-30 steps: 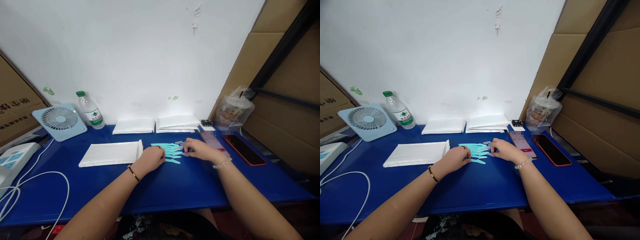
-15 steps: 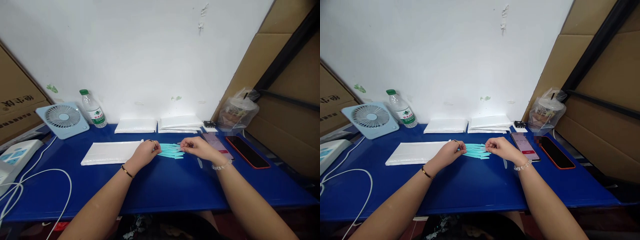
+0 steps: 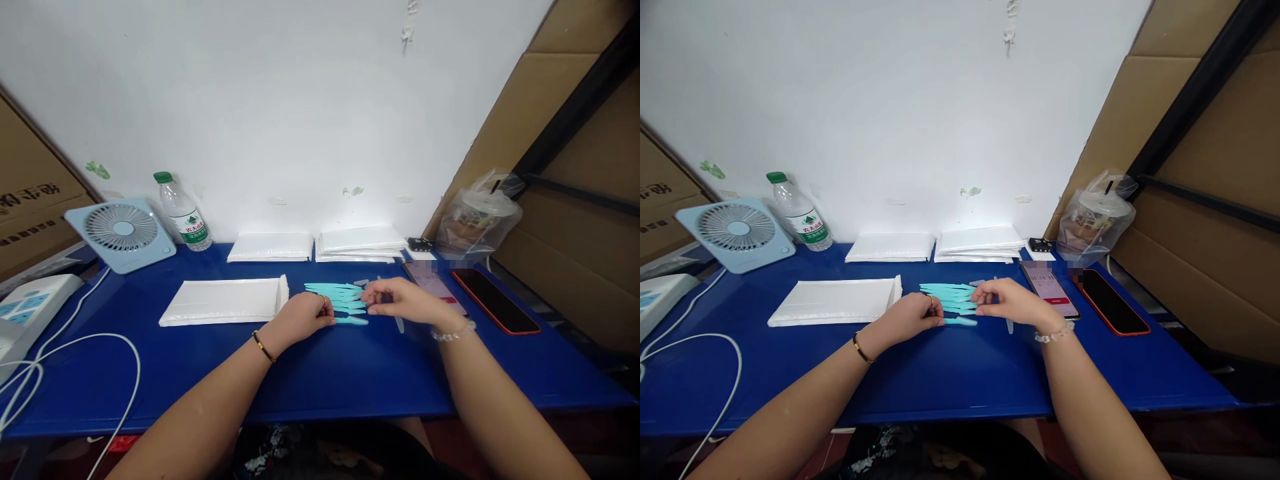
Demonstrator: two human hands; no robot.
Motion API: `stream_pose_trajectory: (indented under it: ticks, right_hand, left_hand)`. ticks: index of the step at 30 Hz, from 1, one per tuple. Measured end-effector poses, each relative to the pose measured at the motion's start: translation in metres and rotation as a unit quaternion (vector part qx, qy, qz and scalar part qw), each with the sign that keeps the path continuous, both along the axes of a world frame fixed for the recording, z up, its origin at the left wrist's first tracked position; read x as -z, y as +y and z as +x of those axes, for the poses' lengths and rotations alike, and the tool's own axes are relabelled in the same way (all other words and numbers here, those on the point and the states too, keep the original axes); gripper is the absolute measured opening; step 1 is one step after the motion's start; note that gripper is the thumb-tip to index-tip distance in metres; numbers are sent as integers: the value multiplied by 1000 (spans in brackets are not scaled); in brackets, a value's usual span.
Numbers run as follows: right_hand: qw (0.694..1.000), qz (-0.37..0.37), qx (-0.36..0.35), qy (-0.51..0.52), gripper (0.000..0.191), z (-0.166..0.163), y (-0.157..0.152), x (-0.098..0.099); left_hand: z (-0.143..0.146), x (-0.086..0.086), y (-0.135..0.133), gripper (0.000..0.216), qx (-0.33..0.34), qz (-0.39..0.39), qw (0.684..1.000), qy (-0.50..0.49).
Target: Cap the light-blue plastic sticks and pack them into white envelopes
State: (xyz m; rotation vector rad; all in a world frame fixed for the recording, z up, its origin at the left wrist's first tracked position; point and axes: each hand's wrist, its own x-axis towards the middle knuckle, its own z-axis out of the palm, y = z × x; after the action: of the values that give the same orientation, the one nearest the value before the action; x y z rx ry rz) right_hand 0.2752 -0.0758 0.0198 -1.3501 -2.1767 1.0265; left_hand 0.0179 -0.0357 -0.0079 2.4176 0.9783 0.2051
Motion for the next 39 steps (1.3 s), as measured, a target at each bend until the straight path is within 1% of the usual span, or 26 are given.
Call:
stream_pose_trajectory:
  ticks: [2, 4, 6, 8, 10, 13, 15, 16, 18, 21, 24, 25, 27, 30, 32, 33, 35, 39]
  right_hand:
    - [999, -20, -12, -29, 28, 20, -1, 1]
    - [996, -42, -12, -74, 27, 37, -1, 4]
    - [993, -48, -7, -109, 25, 44, 1, 8]
    - [991, -40, -11, -123, 23, 43, 3, 13]
    - [991, -30, -19, -126, 23, 35, 4, 15]
    - [991, -17, -9, -129, 19, 21, 4, 16]
    - [992, -11, 2, -124, 15, 14, 2, 16]
    - [993, -7, 3, -116, 14, 11, 2, 15]
    - [997, -2, 7, -80, 16, 7, 2, 13]
    - [997, -17, 50, 48, 25, 2, 6, 11]
    - [973, -34, 122, 193, 30, -2, 12, 14]
    - [965, -33, 140, 220, 32, -3, 13, 16]
    - [957, -39, 161, 237, 34, -2, 15, 21]
    - [962, -87, 153, 211, 33, 2, 15, 28]
    - [970, -107, 136, 170, 32, 5, 14, 31]
    - [976, -101, 130, 143, 31, 7, 14, 32]
    - [986, -67, 123, 86, 31, 9, 15, 33]
    - [994, 1, 111, 10, 28, 8, 15, 35]
  left_hand:
    - [2, 2, 0, 21, 6, 11, 1000, -2]
    - [4, 4, 2, 20, -3, 61, 998, -21]
    - [6, 6, 8, 23, -20, 122, 992, -36]
    - [9, 11, 15, 40, -27, 144, 989, -36]
    - [12, 17, 22, 53, -26, 124, 992, -19]
    - [15, 26, 29, 58, -47, 93, 995, -3]
    - [14, 26, 28, 59, -70, 112, 991, -27]
    - [14, 24, 27, 57, -75, 130, 988, -42]
    - [12, 19, 22, 43, -63, 165, 983, -55]
    - [10, 11, 15, 23, -20, 199, 980, -21]
    - [10, 10, 13, 15, 2, 221, 975, 12]
    - [11, 11, 13, 14, 3, 227, 974, 16]
    - [11, 13, 13, 13, 2, 233, 972, 17]
    - [11, 15, 15, 15, 0, 232, 973, 15]
    - [10, 15, 16, 15, 2, 230, 973, 16]
    - [10, 15, 16, 15, 5, 229, 973, 15]
    - [9, 15, 17, 14, 8, 226, 974, 10]
    - [10, 18, 19, 12, 4, 212, 977, -4]
